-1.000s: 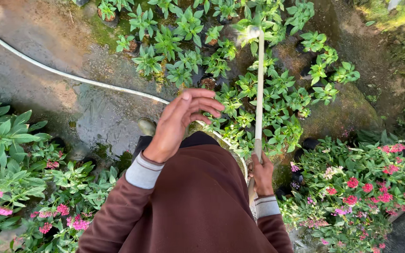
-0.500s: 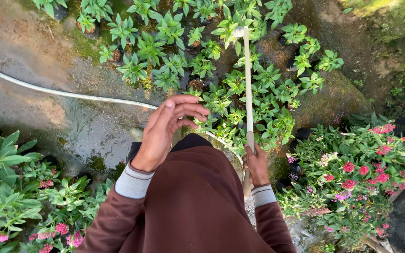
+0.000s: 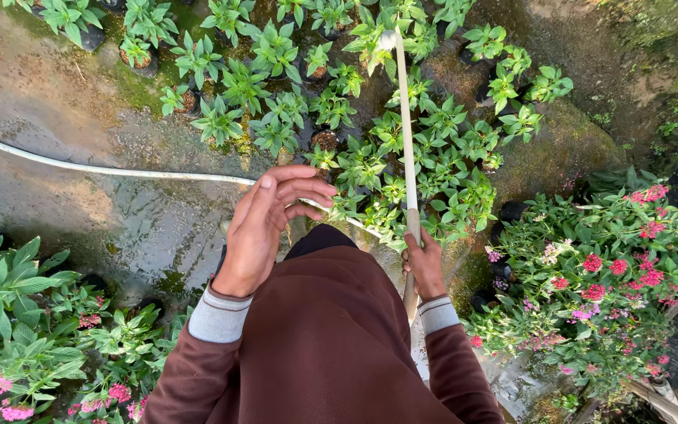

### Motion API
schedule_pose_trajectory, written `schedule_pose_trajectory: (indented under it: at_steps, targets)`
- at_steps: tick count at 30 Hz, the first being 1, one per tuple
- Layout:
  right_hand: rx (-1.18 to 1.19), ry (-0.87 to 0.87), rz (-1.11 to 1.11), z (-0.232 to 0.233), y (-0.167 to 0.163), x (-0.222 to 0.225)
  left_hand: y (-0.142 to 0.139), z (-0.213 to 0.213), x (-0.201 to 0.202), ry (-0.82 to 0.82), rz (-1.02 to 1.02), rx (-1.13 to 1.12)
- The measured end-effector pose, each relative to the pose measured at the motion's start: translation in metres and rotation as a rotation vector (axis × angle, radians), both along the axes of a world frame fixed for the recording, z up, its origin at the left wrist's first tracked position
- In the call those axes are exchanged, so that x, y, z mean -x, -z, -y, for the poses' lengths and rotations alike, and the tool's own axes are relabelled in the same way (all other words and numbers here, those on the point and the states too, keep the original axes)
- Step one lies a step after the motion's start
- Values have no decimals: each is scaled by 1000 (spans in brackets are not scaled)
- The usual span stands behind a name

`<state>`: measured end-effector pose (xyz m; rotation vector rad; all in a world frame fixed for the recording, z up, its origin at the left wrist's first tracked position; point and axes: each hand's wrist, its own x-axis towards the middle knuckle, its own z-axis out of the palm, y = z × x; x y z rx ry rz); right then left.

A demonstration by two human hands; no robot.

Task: The person waters a variety of potted plants using a hose with a spray nozzle. They move along a concrete path, directing water onto flowering plants and leafy green seedlings in black nursery bags.

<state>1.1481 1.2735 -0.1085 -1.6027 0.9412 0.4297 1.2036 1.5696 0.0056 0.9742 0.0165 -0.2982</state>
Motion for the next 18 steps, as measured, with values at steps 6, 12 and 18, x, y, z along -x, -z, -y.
schedule_pose_trajectory:
  at_steps: [6,12,18]
  targets:
    - [-4,73,-25,-1,2,-9,-2,-5,0,-21,4,0]
    - [52,9,41,6,7,-40,-5,-9,0,-32,-10,-7]
    - [37,61,43,8,4,-75,-8,-13,-3,-51,-21,-24]
